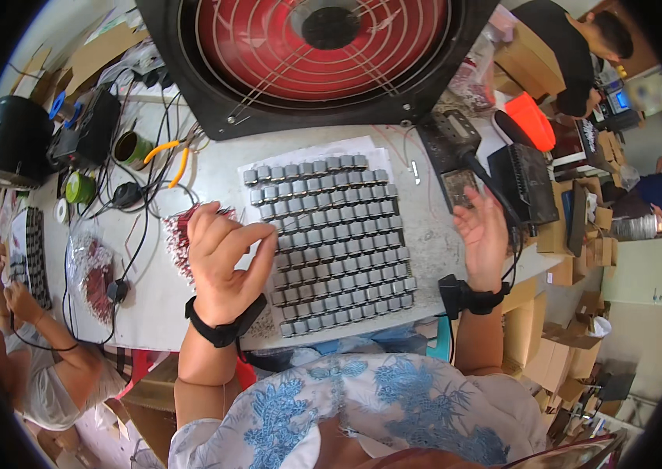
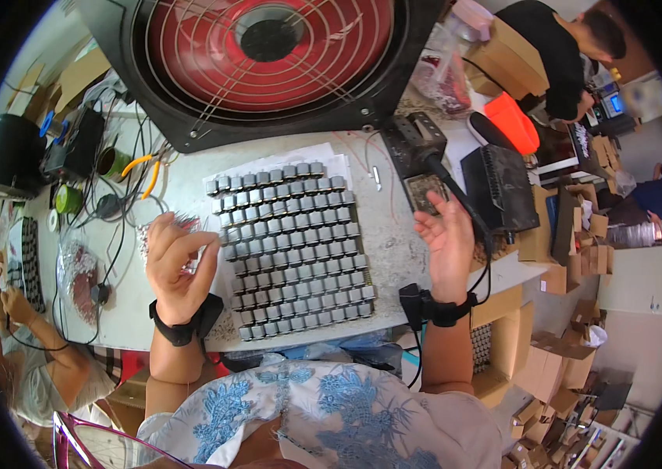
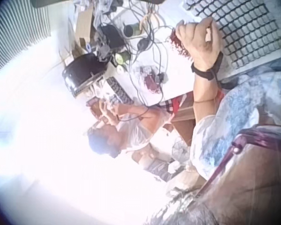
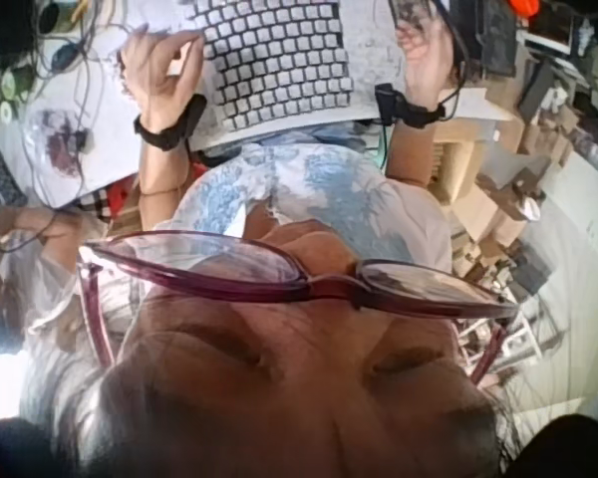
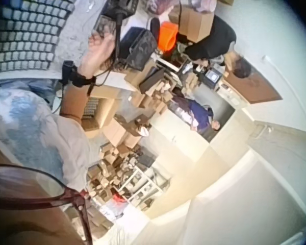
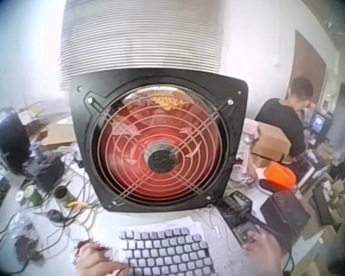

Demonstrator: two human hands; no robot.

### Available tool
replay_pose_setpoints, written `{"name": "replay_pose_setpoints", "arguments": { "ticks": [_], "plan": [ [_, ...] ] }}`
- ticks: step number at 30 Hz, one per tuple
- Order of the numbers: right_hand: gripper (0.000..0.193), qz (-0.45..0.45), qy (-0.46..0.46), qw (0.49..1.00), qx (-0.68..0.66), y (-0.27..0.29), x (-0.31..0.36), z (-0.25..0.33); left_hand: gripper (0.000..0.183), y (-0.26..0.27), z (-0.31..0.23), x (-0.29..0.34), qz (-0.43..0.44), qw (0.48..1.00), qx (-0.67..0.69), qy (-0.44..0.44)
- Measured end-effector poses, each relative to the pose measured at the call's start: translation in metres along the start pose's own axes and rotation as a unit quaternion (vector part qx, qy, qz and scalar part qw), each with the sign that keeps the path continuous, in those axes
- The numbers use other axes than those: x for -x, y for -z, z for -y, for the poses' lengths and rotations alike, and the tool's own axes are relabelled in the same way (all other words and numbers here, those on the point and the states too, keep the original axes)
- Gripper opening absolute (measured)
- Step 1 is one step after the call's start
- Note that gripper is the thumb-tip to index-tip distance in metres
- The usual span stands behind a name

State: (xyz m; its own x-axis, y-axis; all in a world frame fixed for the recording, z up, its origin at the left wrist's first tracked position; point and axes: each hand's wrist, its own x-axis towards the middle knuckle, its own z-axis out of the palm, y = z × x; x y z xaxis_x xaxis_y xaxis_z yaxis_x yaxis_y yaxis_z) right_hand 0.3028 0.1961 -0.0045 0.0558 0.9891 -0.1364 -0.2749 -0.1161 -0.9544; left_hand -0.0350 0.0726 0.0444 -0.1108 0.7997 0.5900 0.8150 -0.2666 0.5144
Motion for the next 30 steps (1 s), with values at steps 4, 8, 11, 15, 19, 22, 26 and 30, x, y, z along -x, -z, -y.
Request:
{"name": "replay_pose_setpoints", "arguments": {
  "ticks": [4,8,11,15,19,22,26,30],
  "plan": [
    [0.048,-0.017,0.026,1.0,-0.005,-0.002,0.009,0.005,0.017,-0.003,-0.001,0.001,-0.012,1.0,-0.003,-0.007],
    [0.049,0.002,0.072,0.997,-0.029,-0.004,0.01,0.01,0.014,-0.003,-0.002,-0.001,-0.006,1.0,0.011,-0.001],
    [0.049,-0.014,0.086,0.996,-0.014,-0.016,0.024,0.008,0.013,-0.003,-0.006,-0.001,-0.01,1.0,0.008,-0.005],
    [0.049,-0.012,0.096,0.995,-0.006,-0.03,0.039,0.001,0.017,-0.005,-0.003,0.002,-0.007,1.0,0.007,-0.006],
    [0.052,0.029,0.048,0.998,0.012,-0.027,0.046,0.001,0.017,-0.004,-0.001,0.003,-0.006,1.0,-0.002,0.006],
    [0.051,0.081,-0.016,0.996,0.013,-0.011,0.058,0.005,0.016,-0.007,-0.002,0.002,-0.009,1.0,0.004,0.002],
    [0.05,0.405,-0.1,0.833,0.362,0.0,0.082,0.05,0.015,-0.009,-0.006,-0.001,-0.003,1.0,-0.004,-0.004],
    [0.044,0.497,-0.082,0.807,0.309,0.019,0.089,0.125,0.012,-0.008,-0.003,0.005,-0.007,1.0,-0.016,0.002]
  ]
}}
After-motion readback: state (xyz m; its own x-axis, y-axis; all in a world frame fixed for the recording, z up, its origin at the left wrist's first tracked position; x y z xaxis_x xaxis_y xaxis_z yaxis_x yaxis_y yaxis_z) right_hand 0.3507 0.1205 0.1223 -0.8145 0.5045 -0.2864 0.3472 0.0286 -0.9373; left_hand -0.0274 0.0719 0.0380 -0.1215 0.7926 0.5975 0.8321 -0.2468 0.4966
